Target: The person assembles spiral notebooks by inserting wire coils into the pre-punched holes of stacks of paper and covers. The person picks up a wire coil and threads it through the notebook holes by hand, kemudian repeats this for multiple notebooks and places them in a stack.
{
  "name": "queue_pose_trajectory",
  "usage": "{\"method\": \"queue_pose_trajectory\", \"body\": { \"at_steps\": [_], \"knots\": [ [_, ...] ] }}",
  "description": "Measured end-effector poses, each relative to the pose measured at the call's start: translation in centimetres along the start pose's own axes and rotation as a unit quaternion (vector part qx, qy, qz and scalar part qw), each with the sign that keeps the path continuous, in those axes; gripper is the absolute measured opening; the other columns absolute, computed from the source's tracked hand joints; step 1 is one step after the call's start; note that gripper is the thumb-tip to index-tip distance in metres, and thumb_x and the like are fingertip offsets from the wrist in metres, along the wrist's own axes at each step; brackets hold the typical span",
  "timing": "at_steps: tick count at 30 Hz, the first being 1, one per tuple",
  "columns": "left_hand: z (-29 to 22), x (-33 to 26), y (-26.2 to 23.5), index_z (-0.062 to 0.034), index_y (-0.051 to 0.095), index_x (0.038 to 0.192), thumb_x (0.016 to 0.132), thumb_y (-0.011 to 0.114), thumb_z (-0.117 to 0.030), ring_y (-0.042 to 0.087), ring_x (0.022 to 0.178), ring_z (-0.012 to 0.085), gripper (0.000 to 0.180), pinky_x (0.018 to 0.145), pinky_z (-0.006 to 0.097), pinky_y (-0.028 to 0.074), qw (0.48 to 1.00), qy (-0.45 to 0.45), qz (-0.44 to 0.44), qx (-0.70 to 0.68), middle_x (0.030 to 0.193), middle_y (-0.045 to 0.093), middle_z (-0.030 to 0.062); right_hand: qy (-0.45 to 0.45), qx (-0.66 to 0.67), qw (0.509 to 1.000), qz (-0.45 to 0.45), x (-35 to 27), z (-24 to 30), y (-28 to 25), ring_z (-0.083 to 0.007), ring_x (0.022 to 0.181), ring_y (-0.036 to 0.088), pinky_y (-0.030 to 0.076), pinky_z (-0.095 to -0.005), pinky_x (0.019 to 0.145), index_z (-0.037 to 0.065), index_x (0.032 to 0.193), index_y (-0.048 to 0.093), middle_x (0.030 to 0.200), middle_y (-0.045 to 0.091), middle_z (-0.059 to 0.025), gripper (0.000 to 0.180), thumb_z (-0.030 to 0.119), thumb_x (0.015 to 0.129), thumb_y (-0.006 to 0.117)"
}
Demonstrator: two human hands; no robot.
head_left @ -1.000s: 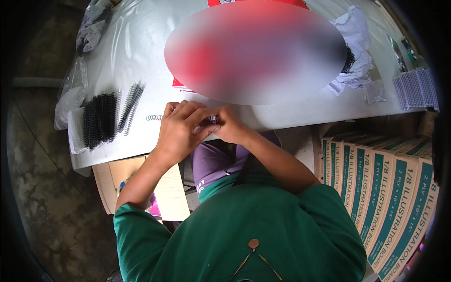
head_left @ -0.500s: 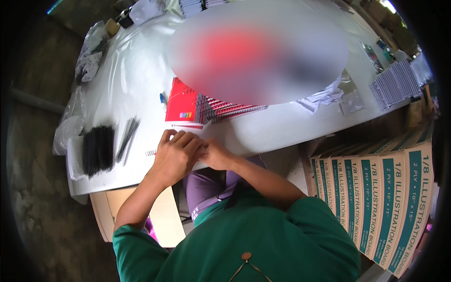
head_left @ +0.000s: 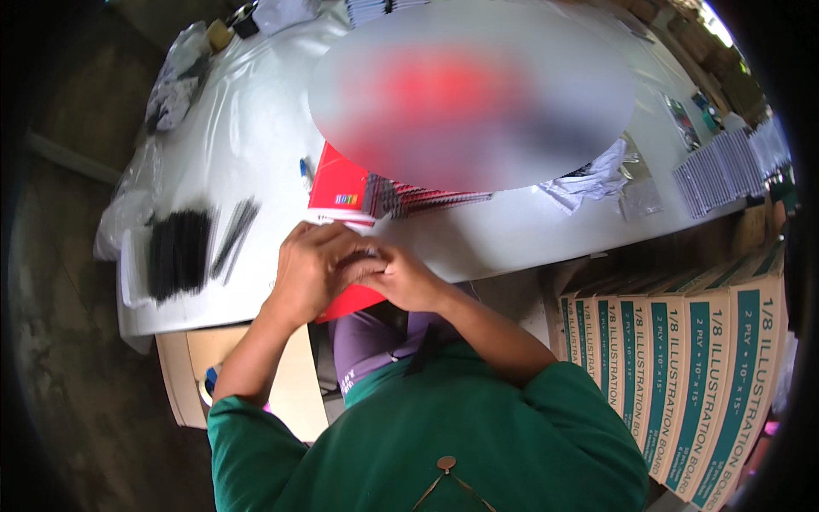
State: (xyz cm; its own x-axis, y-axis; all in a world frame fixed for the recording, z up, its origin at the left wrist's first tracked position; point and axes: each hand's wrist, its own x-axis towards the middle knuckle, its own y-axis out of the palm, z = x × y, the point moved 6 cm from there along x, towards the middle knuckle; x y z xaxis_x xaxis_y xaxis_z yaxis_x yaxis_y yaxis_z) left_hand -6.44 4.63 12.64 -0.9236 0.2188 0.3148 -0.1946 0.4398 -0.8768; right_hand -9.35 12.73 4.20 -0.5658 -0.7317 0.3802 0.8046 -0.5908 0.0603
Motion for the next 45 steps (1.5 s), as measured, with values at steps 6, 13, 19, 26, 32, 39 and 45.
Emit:
{"method": "queue_pose_trajectory", "body": {
  "at_steps": [6,13,19,26,32,39,45],
  "knots": [
    [0.7,-0.2,-0.5,-0.0088,0.063,0.097,0.079,0.062,-0.011,0.059,0.085,0.0237,0.018,0.076,0.033,0.040,0.990,0.011,0.093,-0.109,0.094,0.063,0.0058,0.113,-0.042,0.992,0.031,0.3,1.2,-0.4,-0.0194,0.085,0.061,0.046,-0.0311,0.078,0.003,0.111,0.056,0.093,0.064,-0.0143,0.028,0.012,0.085,0.059],
    [1.2,-0.6,-0.6,-0.0022,0.059,0.100,0.085,0.055,-0.002,0.058,0.087,0.0219,0.016,0.075,0.032,0.043,0.968,-0.115,0.060,-0.217,0.097,0.059,0.0095,0.122,-0.092,0.988,0.006,0.4,-0.1,-0.1,-0.0256,0.069,0.063,0.046,-0.0340,0.065,-0.003,0.101,0.057,0.078,0.061,-0.0225,0.026,0.016,0.084,0.062],
    [2.2,-1.1,-0.9,-0.0011,0.064,0.084,0.076,0.068,-0.005,0.062,0.076,0.0233,0.010,0.069,0.032,0.048,0.959,-0.165,0.062,-0.223,0.079,0.059,0.0112,0.134,-0.109,0.985,0.010,0.3,0.3,0.2,-0.0330,0.071,0.063,0.046,-0.0358,0.060,-0.005,0.091,0.056,0.077,0.060,-0.0245,0.024,0.016,0.083,0.063],
    [-0.9,-0.1,-2.8,-0.0059,0.063,0.088,0.065,0.079,-0.020,0.057,0.091,0.0250,0.031,0.083,0.035,0.040,0.989,-0.116,-0.081,-0.050,0.089,0.059,0.0115,0.077,-0.136,0.987,-0.039,0.7,4.3,-1.2,-0.0334,0.078,0.064,0.047,-0.0375,0.063,0.000,0.112,0.046,0.085,0.061,-0.0241,0.032,0.008,0.084,0.059],
    [-4.5,1.8,-4.4,0.0039,0.040,0.124,0.078,0.069,-0.011,0.044,0.110,0.0174,0.056,0.096,0.030,0.033,0.807,-0.135,-0.429,-0.382,0.118,0.048,0.0126,-0.290,-0.026,0.902,-0.320,2.4,12.7,-6.4,-0.0193,0.104,0.044,0.034,-0.0298,0.094,-0.003,0.125,0.035,0.120,0.043,-0.0131,0.040,0.011,0.090,0.050],
    [-4.5,12.4,-3.5,-0.0043,0.053,0.116,0.083,0.057,-0.018,0.053,0.101,0.0330,0.035,0.087,0.043,0.040,0.934,-0.007,-0.336,0.124,0.109,0.059,0.0141,-0.141,-0.197,0.846,-0.476,3.9,11.6,-15.5,-0.0280,0.120,0.043,0.028,-0.0345,0.103,-0.010,0.128,0.037,0.127,0.047,-0.0218,0.056,0.036,0.097,0.035],
    [-1.9,10.9,-2.8,-0.0008,0.060,0.103,0.082,0.062,-0.033,0.053,0.101,0.0322,0.038,0.085,0.040,0.043,0.891,-0.099,-0.441,0.038,0.103,0.059,0.0160,-0.158,-0.199,0.843,-0.474,3.9,10.8,-15.6,-0.0222,0.105,0.055,0.040,-0.0311,0.093,-0.009,0.116,0.053,0.113,0.059,-0.0188,0.047,0.032,0.097,0.039]
  ]
}}
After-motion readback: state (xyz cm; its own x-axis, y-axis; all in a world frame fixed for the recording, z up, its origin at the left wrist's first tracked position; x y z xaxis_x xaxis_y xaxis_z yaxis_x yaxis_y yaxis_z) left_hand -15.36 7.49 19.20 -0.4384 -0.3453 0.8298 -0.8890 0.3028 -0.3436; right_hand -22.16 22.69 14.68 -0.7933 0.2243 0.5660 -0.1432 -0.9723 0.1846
